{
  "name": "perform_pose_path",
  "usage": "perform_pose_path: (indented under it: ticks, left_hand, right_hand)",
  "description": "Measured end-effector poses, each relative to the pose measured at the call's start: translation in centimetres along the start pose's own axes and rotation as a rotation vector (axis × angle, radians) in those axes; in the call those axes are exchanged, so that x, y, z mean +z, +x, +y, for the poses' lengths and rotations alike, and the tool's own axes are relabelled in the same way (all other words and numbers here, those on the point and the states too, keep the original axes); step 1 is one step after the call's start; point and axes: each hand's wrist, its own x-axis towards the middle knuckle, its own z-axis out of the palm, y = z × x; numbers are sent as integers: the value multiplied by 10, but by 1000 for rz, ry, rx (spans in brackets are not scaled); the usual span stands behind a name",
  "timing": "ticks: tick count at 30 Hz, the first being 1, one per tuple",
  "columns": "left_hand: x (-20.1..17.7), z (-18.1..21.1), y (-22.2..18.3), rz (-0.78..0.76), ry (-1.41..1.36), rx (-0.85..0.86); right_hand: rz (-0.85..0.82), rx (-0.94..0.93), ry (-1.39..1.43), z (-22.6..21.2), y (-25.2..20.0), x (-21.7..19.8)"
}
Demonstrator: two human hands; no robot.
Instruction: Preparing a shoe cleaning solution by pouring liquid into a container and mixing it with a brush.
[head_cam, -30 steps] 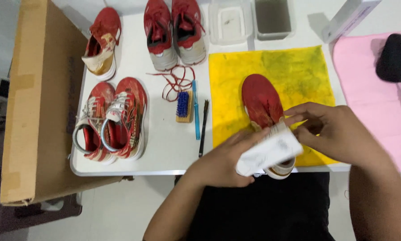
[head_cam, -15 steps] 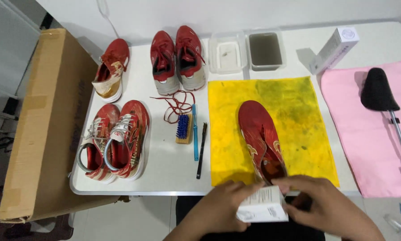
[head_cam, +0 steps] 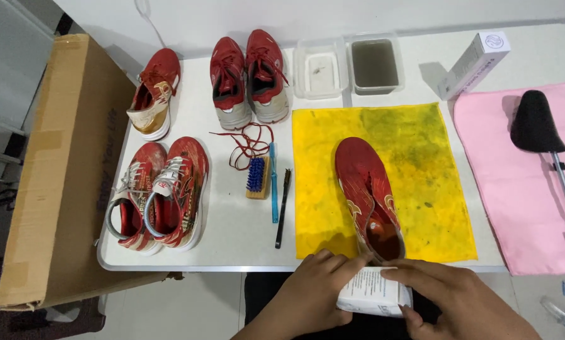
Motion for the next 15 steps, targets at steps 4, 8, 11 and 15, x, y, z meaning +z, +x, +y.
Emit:
perform_pose_path:
  ticks: [4,8,11,15]
  left_hand:
    - [-5,4,-2,-29,-132,-23]
    - [-9,-4,-5,36,-234,61]
    - [-3,-14,-9,179,-281,56]
    - [8,-39,-11,384,-368,-74]
  right_hand:
    - [64,-23,84,-20,6,-19]
    - [235,55,243,1,19,-22]
    - [291,238,291,14,44,-1]
    - [126,619,83,42,68,42]
